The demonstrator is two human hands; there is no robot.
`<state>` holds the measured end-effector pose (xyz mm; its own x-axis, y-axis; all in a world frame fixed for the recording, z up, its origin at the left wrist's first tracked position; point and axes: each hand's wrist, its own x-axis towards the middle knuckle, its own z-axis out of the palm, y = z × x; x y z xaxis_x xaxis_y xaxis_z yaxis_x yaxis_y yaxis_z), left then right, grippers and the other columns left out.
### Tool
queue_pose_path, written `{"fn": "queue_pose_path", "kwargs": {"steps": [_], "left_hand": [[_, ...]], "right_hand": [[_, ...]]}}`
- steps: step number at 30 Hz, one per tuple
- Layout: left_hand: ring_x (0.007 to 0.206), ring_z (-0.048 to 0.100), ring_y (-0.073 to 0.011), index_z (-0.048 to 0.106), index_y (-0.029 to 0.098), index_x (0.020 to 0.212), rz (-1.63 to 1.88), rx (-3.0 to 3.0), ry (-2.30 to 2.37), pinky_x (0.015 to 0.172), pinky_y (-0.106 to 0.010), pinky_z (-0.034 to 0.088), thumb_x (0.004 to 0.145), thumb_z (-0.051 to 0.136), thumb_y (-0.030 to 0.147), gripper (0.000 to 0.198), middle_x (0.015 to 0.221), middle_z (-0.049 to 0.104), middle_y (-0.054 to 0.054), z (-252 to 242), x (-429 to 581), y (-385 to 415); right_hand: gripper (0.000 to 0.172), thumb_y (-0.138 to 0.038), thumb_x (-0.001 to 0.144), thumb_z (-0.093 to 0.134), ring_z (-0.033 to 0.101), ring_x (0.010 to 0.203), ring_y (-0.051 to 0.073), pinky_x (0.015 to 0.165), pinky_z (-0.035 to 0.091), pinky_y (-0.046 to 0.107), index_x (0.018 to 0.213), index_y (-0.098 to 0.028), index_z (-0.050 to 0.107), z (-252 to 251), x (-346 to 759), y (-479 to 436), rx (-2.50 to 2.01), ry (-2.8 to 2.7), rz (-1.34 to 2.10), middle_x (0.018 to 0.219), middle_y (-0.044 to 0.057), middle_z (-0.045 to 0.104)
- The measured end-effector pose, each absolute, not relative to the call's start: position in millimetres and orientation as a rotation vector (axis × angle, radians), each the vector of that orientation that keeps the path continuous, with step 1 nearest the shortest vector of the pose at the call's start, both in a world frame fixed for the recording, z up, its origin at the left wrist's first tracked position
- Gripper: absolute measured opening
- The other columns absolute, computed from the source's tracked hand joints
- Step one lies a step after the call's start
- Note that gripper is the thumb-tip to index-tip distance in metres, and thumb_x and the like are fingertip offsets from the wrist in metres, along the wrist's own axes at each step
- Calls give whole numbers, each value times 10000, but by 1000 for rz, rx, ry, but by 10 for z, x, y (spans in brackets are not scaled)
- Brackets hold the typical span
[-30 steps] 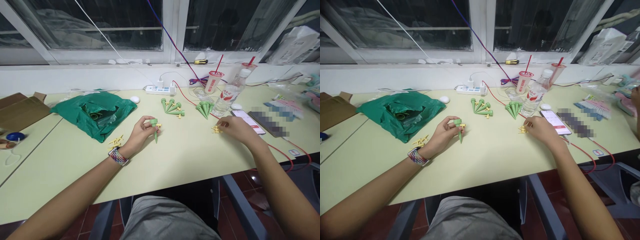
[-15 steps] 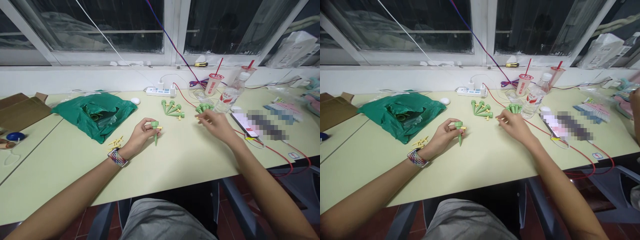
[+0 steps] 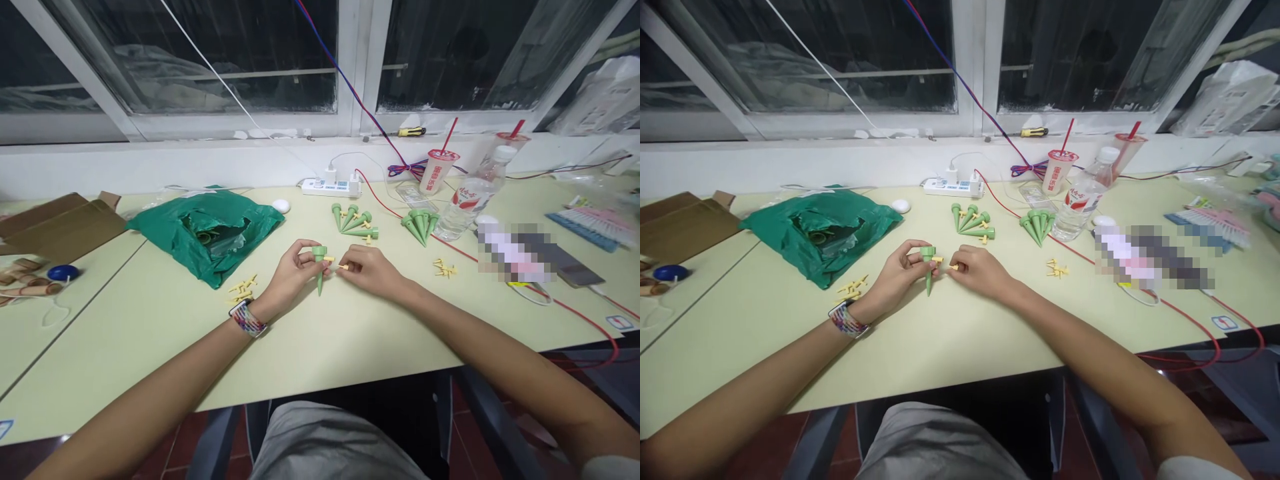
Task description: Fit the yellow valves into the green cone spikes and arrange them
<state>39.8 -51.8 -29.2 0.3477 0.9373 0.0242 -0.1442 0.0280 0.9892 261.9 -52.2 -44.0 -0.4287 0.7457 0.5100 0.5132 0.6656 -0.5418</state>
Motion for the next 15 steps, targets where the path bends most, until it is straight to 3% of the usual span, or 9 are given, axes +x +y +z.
{"fn": "queue_pose_path", "kwargs": {"steps": [6,15], "left_hand": [[810,771,-211,560,222,1140,1009,1272,864,821,-367,593,774,902,372,523,915,766,-28,-272,399,-522],[802,760,-199,571,215,1155,982,1290,854,820,-352,585,793,890,363,504,902,767,-37,-273,383,-513]], "right_hand": [[95,-305,998,638,574,698,147,684,463,286,1009,-212,652,-392,2612,-611,-916,-2040,339,859,30,646],[180,-343,1035,590,561,683,141,660,436,284,906,-218,577,-373,2599,-638,-884,-2064,305,844,27,628]]}}
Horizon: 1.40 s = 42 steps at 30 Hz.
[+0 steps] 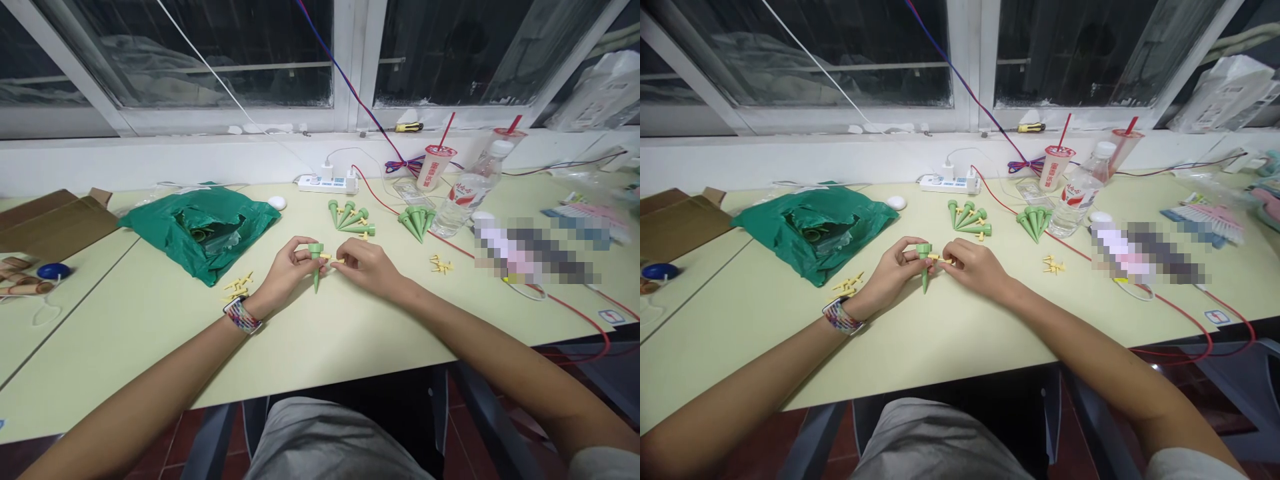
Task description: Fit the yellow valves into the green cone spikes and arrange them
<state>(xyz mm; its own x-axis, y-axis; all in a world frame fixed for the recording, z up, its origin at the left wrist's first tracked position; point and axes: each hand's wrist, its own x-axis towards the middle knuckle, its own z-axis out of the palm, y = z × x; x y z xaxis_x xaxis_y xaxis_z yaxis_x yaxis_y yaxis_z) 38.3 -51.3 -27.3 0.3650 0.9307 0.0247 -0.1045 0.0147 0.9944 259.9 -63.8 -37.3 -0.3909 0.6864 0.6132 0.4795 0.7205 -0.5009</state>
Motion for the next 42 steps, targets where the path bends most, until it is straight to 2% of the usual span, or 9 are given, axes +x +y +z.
{"fn": "queue_pose_path", "kwargs": {"steps": [22,29,36,42], "left_hand": [[830,776,-234,594,219,1152,950,1348,865,832,-394,603,782,892,367,498,870,767,-34,-260,376,-520],[822,774,-224,597,210,1165,944,1370,867,810,-358,594,795,885,358,491,855,768,-33,-265,372,-518],[831,778,-218,588,201,1169,950,1326,868,823,-349,592,787,895,344,511,882,775,-35,-264,377,-516],[820,772,-211,584,202,1174,937,1345,857,806,-338,587,799,887,342,502,862,771,-30,-282,377,-500]], "right_hand": [[178,-347,1038,584,561,676,138,639,419,287,916,-219,605,-372,2622,-651,-955,-2087,204,898,40,683],[132,-339,1010,637,582,664,128,649,467,279,972,-222,589,-403,2587,-662,-862,-2031,382,921,27,673],[129,-217,934,647,636,681,123,644,517,254,1028,-226,558,-421,2575,-653,-837,-1987,530,870,-6,646],[51,-267,982,620,635,685,127,649,513,259,965,-219,609,-398,2563,-661,-877,-1965,549,852,2,668]]}}
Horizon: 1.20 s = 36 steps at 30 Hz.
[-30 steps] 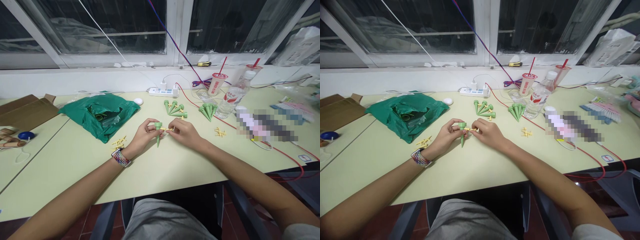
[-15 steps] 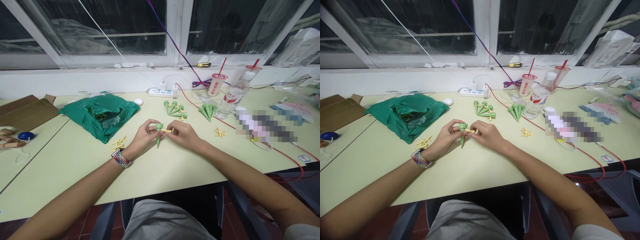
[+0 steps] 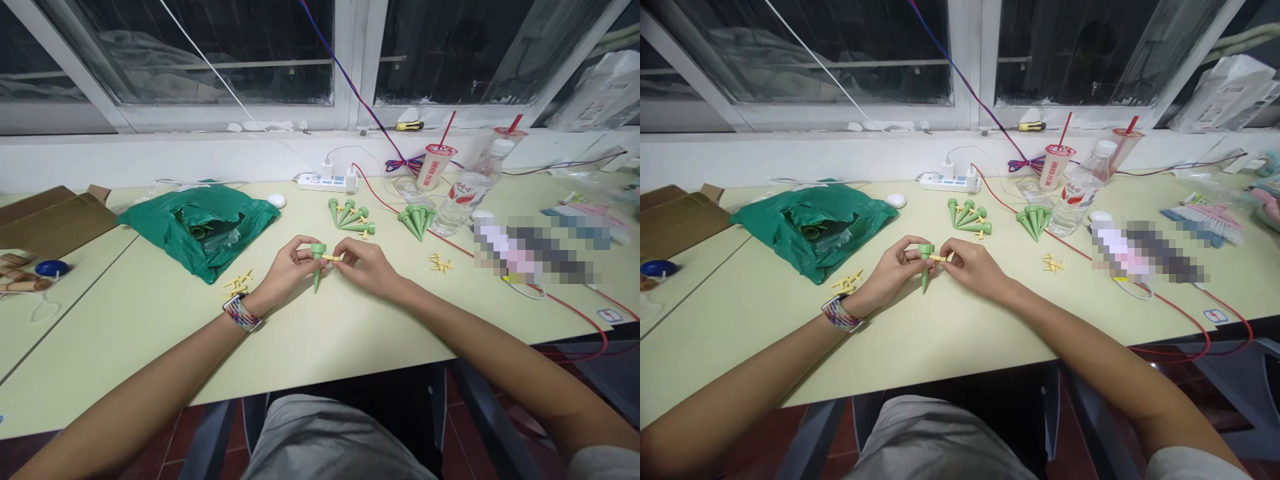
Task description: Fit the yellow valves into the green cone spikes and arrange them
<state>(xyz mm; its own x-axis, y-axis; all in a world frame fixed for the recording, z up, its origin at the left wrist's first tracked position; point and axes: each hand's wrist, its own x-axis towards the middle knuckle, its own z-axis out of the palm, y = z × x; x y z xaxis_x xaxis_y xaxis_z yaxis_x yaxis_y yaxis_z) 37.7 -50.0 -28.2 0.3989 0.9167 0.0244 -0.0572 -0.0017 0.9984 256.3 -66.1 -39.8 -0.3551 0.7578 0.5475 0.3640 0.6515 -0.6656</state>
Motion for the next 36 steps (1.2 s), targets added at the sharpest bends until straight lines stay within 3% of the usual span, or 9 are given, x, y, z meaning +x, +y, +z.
{"fn": "queue_pose_path", "kwargs": {"steps": [5,9,13,17,22,26,31,33,36], "left_hand": [[812,762,-202,590,194,1171,928,1363,865,810,-340,584,794,890,342,504,850,765,-28,-277,380,-508],[802,759,-197,590,192,1158,930,1347,857,819,-350,589,791,892,351,501,881,775,-40,-274,380,-509],[812,763,-202,589,195,1167,936,1353,848,813,-348,587,800,887,349,497,880,779,-45,-282,370,-495],[819,763,-210,588,196,1168,940,1354,855,812,-351,579,806,881,345,489,861,775,-42,-270,371,-504],[770,730,-176,588,199,1137,920,1365,826,818,-340,561,835,855,337,425,811,762,-24,-247,378,-527],[753,723,-172,589,202,1150,924,1355,826,800,-338,558,831,858,332,437,805,757,-18,-246,373,-526],[773,736,-183,590,195,1153,907,1338,838,792,-341,566,804,882,338,477,861,774,-40,-238,376,-532],[768,732,-175,590,194,1157,917,1331,832,792,-333,564,813,877,342,472,866,775,-40,-239,376,-532],[769,730,-170,594,194,1160,929,1332,824,797,-329,564,831,865,350,454,847,772,-36,-246,372,-527]], "right_hand": [[184,-384,998,662,627,686,132,657,490,261,948,-207,671,-395,2554,-665,-949,-1957,558,853,18,716],[301,-388,1062,555,603,651,130,656,448,268,861,-200,678,-368,2575,-673,-1053,-2010,506,752,12,700],[137,-335,1008,633,620,653,122,661,483,258,1062,-210,654,-361,2586,-671,-980,-1992,522,842,3,711],[40,-240,997,609,619,708,123,674,513,261,989,-210,635,-383,2571,-674,-814,-2001,408,910,27,672],[148,-162,1004,520,613,780,146,699,519,289,971,-219,652,-381,2557,-703,-753,-2039,277,982,59,652],[106,-257,1030,566,625,753,143,691,504,279,1002,-214,659,-368,2559,-710,-820,-2032,377,948,49,693],[379,-361,1105,448,603,669,136,687,442,278,810,-200,622,-356,2567,-705,-1045,-2074,485,737,11,674],[356,-368,1112,419,611,682,140,698,442,278,889,-201,642,-359,2565,-714,-1059,-2067,473,779,18,694],[222,-407,1057,548,632,702,140,683,447,268,1105,-211,642,-372,2560,-729,-995,-2037,426,919,32,737]]}}
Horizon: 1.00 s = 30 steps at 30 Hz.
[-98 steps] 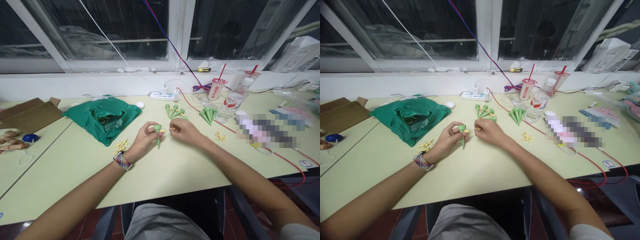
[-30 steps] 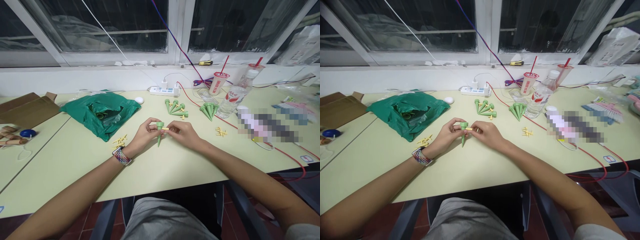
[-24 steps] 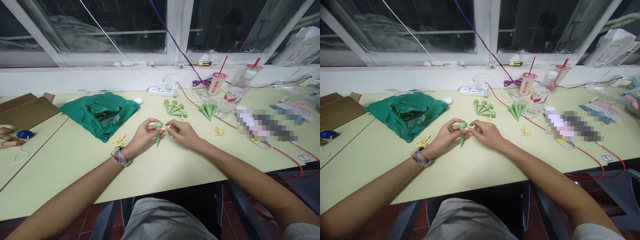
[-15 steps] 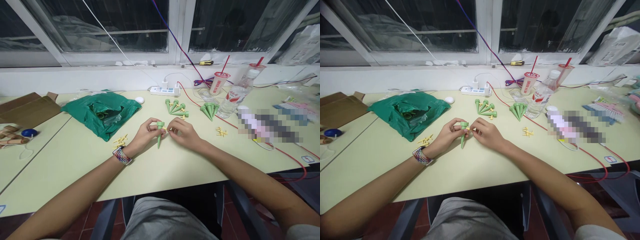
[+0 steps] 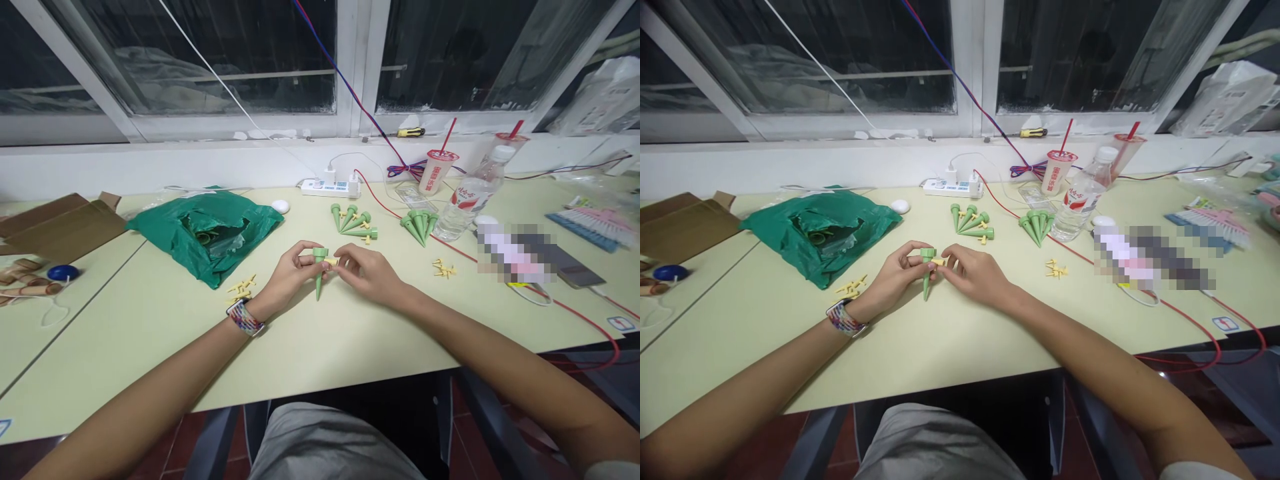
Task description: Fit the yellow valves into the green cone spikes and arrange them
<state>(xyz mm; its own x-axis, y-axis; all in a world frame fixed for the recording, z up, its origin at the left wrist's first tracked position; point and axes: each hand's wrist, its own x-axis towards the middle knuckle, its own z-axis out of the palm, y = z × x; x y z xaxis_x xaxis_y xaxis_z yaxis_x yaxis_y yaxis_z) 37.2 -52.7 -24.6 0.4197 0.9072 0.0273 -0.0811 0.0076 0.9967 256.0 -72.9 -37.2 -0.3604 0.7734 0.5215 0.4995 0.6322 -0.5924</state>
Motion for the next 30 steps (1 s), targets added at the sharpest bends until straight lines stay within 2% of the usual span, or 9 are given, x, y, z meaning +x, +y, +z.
{"fn": "queue_pose_path", "kwargs": {"steps": [2,4,6,10,12,15,20,24,30], "left_hand": [[765,731,-172,600,195,1154,926,1338,828,797,-333,565,826,870,350,452,843,771,-33,-247,371,-525],[762,735,-176,605,196,1145,921,1333,836,789,-337,567,813,880,351,459,862,773,-36,-244,371,-527],[770,741,-186,607,197,1145,918,1327,837,786,-345,570,810,882,360,463,880,775,-42,-240,370,-529],[781,746,-198,610,199,1158,922,1350,832,811,-365,576,820,873,377,464,852,772,-42,-240,367,-529],[782,748,-200,610,199,1151,913,1355,833,808,-365,577,819,875,378,461,853,774,-43,-242,366,-529],[789,748,-199,608,200,1146,908,1351,832,801,-357,575,819,874,378,458,871,778,-46,-242,364,-531],[783,740,-183,606,192,1148,915,1346,828,820,-346,572,829,869,364,447,851,770,-37,-240,361,-529],[778,743,-188,604,190,1134,895,1348,825,799,-342,574,813,881,355,455,869,780,-49,-244,367,-529],[761,739,-183,610,195,1126,903,1345,818,803,-344,568,821,875,348,433,841,769,-32,-233,374,-536]], "right_hand": [[222,-417,1043,579,628,692,138,661,422,267,1036,-208,655,-378,2562,-733,-996,-2063,337,899,31,737],[347,-410,1088,488,603,656,138,638,377,276,867,-199,651,-377,2571,-730,-1071,-2108,262,777,24,707],[435,-418,1112,427,575,621,137,620,343,282,805,-196,640,-371,2582,-724,-1140,-2130,242,701,18,676],[275,-447,1067,541,587,653,129,631,350,270,1023,-205,665,-359,2589,-720,-1067,-2144,227,860,26,738],[305,-414,1092,484,590,681,135,630,333,280,973,-199,663,-351,2584,-726,-1053,-2182,158,885,46,740],[420,-388,1121,395,563,670,143,619,300,296,840,-189,637,-332,2582,-743,-1131,-2191,111,789,45,699],[234,-405,1047,570,555,658,128,608,308,280,994,-191,649,-303,2591,-763,-1075,-2170,108,868,28,714],[347,-327,1112,407,578,709,152,617,279,302,896,-190,642,-311,2588,-767,-1108,-2263,32,858,54,711],[214,-354,1080,511,593,731,151,633,298,288,1002,-199,636,-319,2588,-779,-1086,-2246,134,908,40,727]]}}
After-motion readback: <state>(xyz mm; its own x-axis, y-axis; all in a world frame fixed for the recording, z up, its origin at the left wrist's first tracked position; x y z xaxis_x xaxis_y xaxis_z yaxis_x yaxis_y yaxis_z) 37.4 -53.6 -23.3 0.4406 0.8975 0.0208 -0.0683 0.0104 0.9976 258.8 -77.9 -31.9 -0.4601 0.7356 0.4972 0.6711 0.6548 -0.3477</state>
